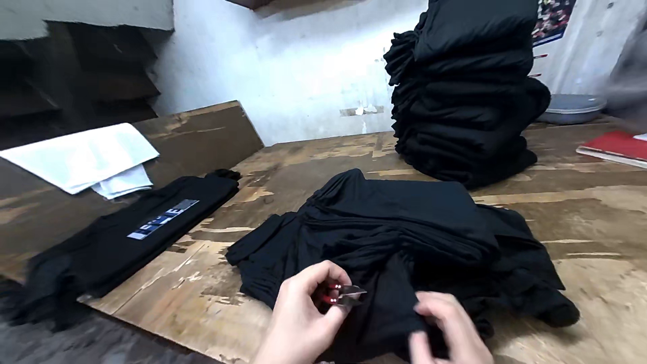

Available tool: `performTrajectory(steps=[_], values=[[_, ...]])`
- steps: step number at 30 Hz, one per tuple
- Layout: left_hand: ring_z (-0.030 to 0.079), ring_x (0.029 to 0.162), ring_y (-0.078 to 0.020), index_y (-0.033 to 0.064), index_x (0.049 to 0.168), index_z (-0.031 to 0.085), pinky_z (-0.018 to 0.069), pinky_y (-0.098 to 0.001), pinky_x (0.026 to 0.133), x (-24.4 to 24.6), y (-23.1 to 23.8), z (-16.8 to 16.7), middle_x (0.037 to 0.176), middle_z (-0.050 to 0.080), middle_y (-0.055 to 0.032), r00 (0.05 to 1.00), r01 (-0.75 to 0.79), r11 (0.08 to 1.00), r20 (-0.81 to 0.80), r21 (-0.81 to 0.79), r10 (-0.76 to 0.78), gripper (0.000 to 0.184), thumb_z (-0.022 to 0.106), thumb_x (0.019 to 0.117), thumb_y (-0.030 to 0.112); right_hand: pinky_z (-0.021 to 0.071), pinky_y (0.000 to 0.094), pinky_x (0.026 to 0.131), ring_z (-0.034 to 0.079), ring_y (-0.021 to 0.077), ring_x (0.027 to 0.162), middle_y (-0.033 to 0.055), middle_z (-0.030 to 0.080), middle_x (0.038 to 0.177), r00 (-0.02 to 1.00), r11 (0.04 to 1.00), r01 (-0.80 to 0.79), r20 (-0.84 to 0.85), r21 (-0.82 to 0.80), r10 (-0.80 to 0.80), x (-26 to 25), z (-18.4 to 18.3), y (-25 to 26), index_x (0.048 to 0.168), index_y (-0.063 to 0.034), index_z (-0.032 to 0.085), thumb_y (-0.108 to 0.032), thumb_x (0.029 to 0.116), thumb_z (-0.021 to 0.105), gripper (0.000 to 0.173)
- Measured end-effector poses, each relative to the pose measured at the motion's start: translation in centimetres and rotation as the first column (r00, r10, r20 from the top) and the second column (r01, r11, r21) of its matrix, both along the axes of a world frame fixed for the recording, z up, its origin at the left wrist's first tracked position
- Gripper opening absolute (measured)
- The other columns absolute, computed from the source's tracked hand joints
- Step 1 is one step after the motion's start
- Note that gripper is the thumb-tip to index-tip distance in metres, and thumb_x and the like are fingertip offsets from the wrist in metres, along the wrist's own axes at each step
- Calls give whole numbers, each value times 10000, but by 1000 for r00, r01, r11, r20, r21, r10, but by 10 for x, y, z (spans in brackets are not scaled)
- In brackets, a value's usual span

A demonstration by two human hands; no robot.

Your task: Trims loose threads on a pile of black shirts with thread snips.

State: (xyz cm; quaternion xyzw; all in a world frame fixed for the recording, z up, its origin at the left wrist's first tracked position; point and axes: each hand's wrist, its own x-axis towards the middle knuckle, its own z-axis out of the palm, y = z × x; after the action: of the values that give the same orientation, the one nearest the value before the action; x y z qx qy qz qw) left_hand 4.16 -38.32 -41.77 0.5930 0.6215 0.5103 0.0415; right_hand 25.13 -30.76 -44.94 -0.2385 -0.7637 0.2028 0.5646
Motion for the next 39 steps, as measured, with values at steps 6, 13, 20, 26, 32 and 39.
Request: performTrajectory(steps=[6,13,20,26,32,39], values=[[635,955,-127,143,1217,709,540,-353,841,25,-18,-2,1044,686,-13,940,-161,987,-300,23,160,433,734,920,458,631,279,787,707,136,918,130,690,1064,962,953,-248,70,-175,264,63,-15,15,985,3,688,-19,939,661,57],[639,1013,-144,155,1274,730,531,-322,844,68,-9,-5,1122,680,-69,907,-210,961,-331,183,261,334,694,972,293,500,288,850,600,142,983,74,658,1101,975,978,-14,218,207,-32,32,4,18,1052,-275,797,-291,938,758,122],[608,899,-160,197,1211,738,468,-327,771,63,-19,-6,1046,691,-34,855,-100,978,-487,182,178,235,665,1000,269,466,202,891,560,53,1016,7,604,1037,993,995,3,114,103,-14,67,10,34,935,-217,777,-274,933,770,58],[615,845,-191,173,1176,751,465,-353,739,77,-4,-5,1042,718,-40,756,-98,970,-618,221,217,214,665,982,203,466,180,948,559,36,1060,4,590,1079,995,995,-65,87,78,58,57,9,25,934,-175,714,-282,984,696,119],[610,833,-187,178,1141,761,456,-353,727,75,-8,-4,1034,724,-23,708,-123,972,-669,199,226,187,658,988,204,507,253,961,592,122,1108,87,637,1093,984,996,-67,164,-55,75,58,7,24,898,-99,722,-187,961,672,120],[599,833,-164,204,1122,763,449,-332,724,68,-6,-13,1014,721,-3,770,-80,966,-600,246,216,170,652,994,207,532,160,799,603,69,1012,108,602,1107,999,996,9,40,-91,-6,46,6,19,912,-46,689,-120,949,651,91]])
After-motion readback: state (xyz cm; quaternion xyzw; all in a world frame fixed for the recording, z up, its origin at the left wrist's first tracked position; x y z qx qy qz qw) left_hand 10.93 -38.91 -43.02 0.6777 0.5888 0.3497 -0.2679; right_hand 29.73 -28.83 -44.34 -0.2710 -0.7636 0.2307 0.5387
